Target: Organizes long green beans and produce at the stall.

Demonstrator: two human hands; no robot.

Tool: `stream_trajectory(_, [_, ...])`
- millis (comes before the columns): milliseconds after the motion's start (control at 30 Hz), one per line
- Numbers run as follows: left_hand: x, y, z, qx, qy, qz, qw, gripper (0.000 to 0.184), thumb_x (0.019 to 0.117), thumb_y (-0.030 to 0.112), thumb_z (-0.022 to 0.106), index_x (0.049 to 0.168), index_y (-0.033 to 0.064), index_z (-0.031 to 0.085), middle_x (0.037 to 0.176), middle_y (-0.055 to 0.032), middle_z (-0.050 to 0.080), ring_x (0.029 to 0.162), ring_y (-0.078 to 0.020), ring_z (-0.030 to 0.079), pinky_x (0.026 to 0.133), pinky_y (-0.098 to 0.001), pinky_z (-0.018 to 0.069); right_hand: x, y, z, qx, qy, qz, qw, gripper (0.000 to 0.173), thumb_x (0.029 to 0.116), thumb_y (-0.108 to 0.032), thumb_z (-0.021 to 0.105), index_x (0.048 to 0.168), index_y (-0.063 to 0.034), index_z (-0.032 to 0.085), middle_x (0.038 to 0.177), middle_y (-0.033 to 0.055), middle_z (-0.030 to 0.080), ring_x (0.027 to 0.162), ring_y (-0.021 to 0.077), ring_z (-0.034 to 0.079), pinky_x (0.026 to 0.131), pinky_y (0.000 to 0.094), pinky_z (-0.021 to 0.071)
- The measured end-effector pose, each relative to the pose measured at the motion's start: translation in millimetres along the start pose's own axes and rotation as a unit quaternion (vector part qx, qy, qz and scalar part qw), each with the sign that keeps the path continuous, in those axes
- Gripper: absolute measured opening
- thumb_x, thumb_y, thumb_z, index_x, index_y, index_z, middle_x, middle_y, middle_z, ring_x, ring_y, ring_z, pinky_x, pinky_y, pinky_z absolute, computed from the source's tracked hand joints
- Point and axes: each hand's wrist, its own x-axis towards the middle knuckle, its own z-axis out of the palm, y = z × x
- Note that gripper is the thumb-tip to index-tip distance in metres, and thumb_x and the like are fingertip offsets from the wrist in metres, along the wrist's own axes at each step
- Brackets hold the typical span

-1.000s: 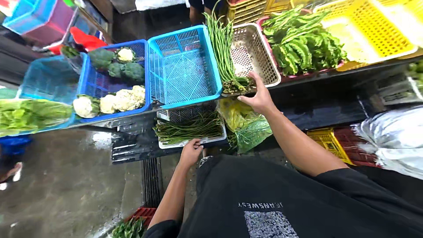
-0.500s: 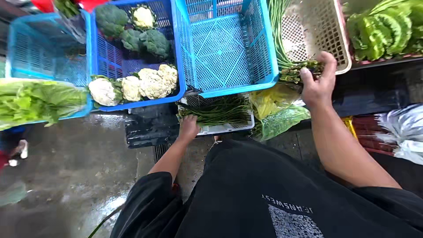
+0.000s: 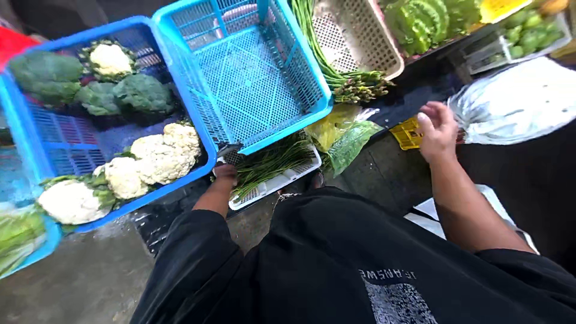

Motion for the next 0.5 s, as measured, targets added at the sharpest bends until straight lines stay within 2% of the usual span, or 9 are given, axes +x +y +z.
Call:
stream_trajectory(67, [8.0,3.6,-1.5,0.012,-0.023,0.009,1.0,0.058,0.0785,0.036,0.084,0.119,-0.0024,0.069,0.132,-0.028,0.062,0.125,-0.0466,0.056,0.103,-0.0694,0.0423,-26.6,32.5,-3.7,-0.013,0.012,0.079,0.997,0.052,0.1049,-0.038,0.054,0.147,-0.0074,0.049,0.141,0.0165,0.058,0.121,0.0281,0.064,0.097,0.0504,0.0566])
stream_trajectory(100, [12.4,4.8,0.3,0.0,-0.028,0.008,1.0,0.064,0.0752,0.039,0.087,0.119,-0.0035,0.069,0.132,-0.0287,0.062,0.126,-0.0469,0.056,0.102,-0.0703,0.0424,-40.8,48.7,-3.8,-0.018,0.009,0.12,0.993,0.05,0.1054,-0.036,0.054,0.145,-0.0059,0.051,0.137,0.0182,0.06,0.118,0.0297,0.065,0.095,0.0514,0.057])
stream_trajectory(167, [13.3,5.8,5.7,-0.007,-0.035,-0.003,0.999,0.08,0.0708,0.045,0.089,0.127,-0.0058,0.064,0.135,-0.0296,0.06,0.126,-0.0475,0.057,0.1,-0.0692,0.0464,-67.9,83.2,0.1,-0.026,-0.005,0.193,0.981,0.046,0.1055,-0.033,0.055,0.14,-0.0032,0.056,0.128,0.0212,0.064,0.108,0.0319,0.068,0.089,0.0523,0.0581])
stream_trajectory(233, [4.0,9.2,2.1,-0.008,-0.046,-0.005,0.999,0.08,0.0733,0.039,0.089,0.132,-0.0072,0.059,0.135,-0.0301,0.059,0.125,-0.048,0.057,0.099,-0.0687,0.0469,-87.8,109.8,5.6,-0.038,-0.023,0.248,0.968,0.043,0.1055,-0.032,0.056,0.137,-0.0027,0.059,0.125,0.0212,0.066,0.103,0.0307,0.07,0.087,0.0508,0.0592])
stream_trajectory(333, [-3.3,4.5,-10.9,0.002,-0.079,0.045,0.996,0.065,0.0794,0.034,0.084,0.125,-0.0068,0.064,0.133,-0.028,0.062,0.127,-0.0445,0.057,0.103,-0.0674,0.0449,-106.2,125.1,11.7,-0.05,-0.053,0.274,0.959,0.039,0.1061,-0.029,0.056,0.133,-0.0027,0.061,0.123,0.0206,0.067,0.101,0.0303,0.071,0.087,0.0507,0.0586])
stream_trajectory(433, [-19.6,-2.8,-31.2,-0.064,-0.084,0.065,0.992,0.053,0.0829,0.028,0.081,0.12,-0.0071,0.067,0.129,-0.0269,0.064,0.126,-0.0424,0.058,0.104,-0.0647,0.0452,-101.9,122.6,19.1,-0.038,-0.072,0.273,0.958,0.036,0.106,-0.027,0.057,0.132,-0.0023,0.062,0.121,0.0201,0.068,0.1,0.0297,0.071,0.087,0.0492,0.0587])
stream_trajectory(500, [-44.4,-5.6,-46.1,-0.15,-0.076,0.055,0.984,0.055,0.0844,0.023,0.08,0.128,-0.0059,0.062,0.132,-0.028,0.061,0.125,-0.0424,0.058,0.099,-0.0653,0.0479,-90.7,118.1,28.9,-0.039,-0.105,0.262,0.959,0.036,0.1056,-0.027,0.057,0.132,-0.0029,0.062,0.121,0.0203,0.068,0.102,0.0306,0.071,0.089,0.0503,0.0581])
